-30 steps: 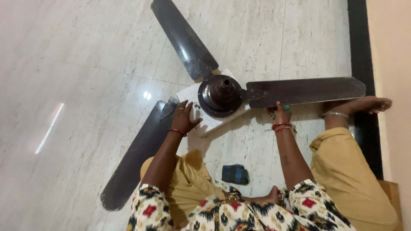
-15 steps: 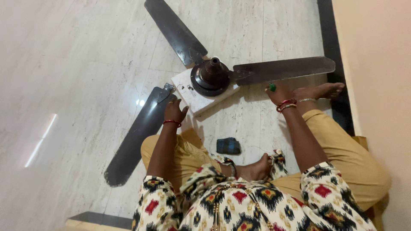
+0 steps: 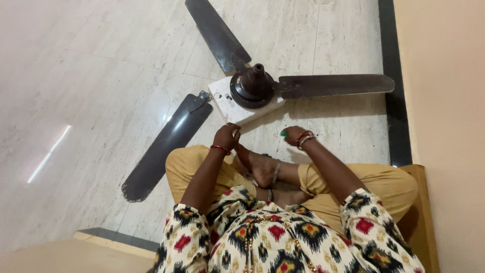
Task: The person sits on the floor and attaches the blades to a ceiling fan motor housing using a screwdriver. They secure each blade one at a time by tightening the screws at the mounting points.
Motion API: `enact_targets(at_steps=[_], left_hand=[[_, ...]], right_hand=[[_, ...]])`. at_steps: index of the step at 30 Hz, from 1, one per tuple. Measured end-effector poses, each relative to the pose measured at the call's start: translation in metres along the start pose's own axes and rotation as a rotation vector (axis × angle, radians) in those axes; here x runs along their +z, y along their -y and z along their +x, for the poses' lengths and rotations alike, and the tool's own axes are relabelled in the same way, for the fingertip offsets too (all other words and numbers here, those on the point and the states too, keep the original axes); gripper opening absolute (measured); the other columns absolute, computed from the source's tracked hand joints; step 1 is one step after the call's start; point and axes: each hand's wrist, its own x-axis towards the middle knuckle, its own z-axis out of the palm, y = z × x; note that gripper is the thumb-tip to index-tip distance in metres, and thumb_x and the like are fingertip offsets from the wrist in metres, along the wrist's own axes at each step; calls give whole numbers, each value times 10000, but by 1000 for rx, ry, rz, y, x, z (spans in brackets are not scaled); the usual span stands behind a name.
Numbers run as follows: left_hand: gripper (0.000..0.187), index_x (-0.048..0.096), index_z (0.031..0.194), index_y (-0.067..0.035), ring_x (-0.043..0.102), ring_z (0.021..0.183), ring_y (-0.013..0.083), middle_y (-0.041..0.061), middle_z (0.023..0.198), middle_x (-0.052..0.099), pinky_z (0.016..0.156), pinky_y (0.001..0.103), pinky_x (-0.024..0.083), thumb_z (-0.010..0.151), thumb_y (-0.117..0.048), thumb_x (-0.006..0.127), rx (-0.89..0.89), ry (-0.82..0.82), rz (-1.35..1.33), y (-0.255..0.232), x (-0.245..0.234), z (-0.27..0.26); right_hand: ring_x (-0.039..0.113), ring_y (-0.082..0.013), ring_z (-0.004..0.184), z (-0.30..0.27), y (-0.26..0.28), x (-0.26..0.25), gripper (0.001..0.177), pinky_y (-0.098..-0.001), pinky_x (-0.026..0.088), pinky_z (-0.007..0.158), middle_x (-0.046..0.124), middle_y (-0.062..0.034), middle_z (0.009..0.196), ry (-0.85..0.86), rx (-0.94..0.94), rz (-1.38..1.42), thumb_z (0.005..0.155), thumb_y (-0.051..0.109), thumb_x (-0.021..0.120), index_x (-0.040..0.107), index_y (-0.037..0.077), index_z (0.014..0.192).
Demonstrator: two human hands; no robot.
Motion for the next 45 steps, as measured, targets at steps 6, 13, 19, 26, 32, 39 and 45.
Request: enact_targets(at_steps=[6, 13, 19, 26, 32, 39, 45], left_hand=[[299, 743, 1137, -121, 668, 1094, 336, 133, 1214, 702, 962, 436, 532, 862, -238, 741, -110, -39, -8, 31, 3, 25], [838, 572, 1409, -108, 449, 1431, 352, 137, 1571, 463, 1165, 442, 407, 704, -426, 896, -57, 5, 50, 52, 1, 103], [1381, 320, 1573, -63, 164, 1531, 431, 245, 1652, 195, 1247, 461, 241, 492, -598, 994, -178, 239, 281, 97, -14, 173], [1468, 278, 1583, -46, 188, 1543, 379, 226, 1662, 213, 1225, 417, 284, 419, -567, 1006, -327, 284, 129, 136, -15, 202], [1438, 343, 1576, -79, 255, 1512, 380, 239, 1621, 287, 1218, 411, 328, 395, -563, 1006, -399, 236, 102, 116, -14, 200], [1260, 485, 1516, -129, 237, 1512, 418, 257, 1606, 288, 1207, 440, 333, 446, -555, 998, -391, 172, 161, 113, -2, 195], [1125, 554, 1486, -236, 244, 1512, 430, 285, 1622, 262, 1213, 436, 342, 496, -550, 987, -321, 249, 150, 127, 4, 203]], right_hand=[[687, -314, 1114, 10, 19, 6, 444, -461, 547, 983, 725, -109, 1231, -76, -170, 14, 914, 414, 703, 686, 207, 1307], [627, -320, 1228, 43, -22, -37, 801, -450, 535, 1018, 553, -76, 1463, -335, -350, -41, 797, 623, 765, 535, 223, 1451], [670, -414, 1106, 89, 8, -92, 1192, -509, 592, 862, 221, -126, 1688, -174, -269, -201, 699, 634, 807, 176, 205, 1614], [703, -429, 1058, 139, 20, -82, 1301, -497, 610, 831, 248, -230, 1660, -311, -145, -114, 665, 676, 834, 184, 103, 1636], [692, -433, 1042, 146, 24, -103, 1417, -499, 603, 817, 225, -244, 1644, -193, -104, -182, 565, 748, 866, 160, 113, 1617], [723, -412, 971, 137, 26, -108, 1440, -479, 618, 793, 436, -227, 1541, -315, -175, -165, 467, 816, 842, 312, 62, 1573], [737, -394, 830, 125, 39, -99, 1516, -467, 632, 692, 570, -288, 1352, -321, -117, -160, 448, 862, 808, 320, -46, 1559]])
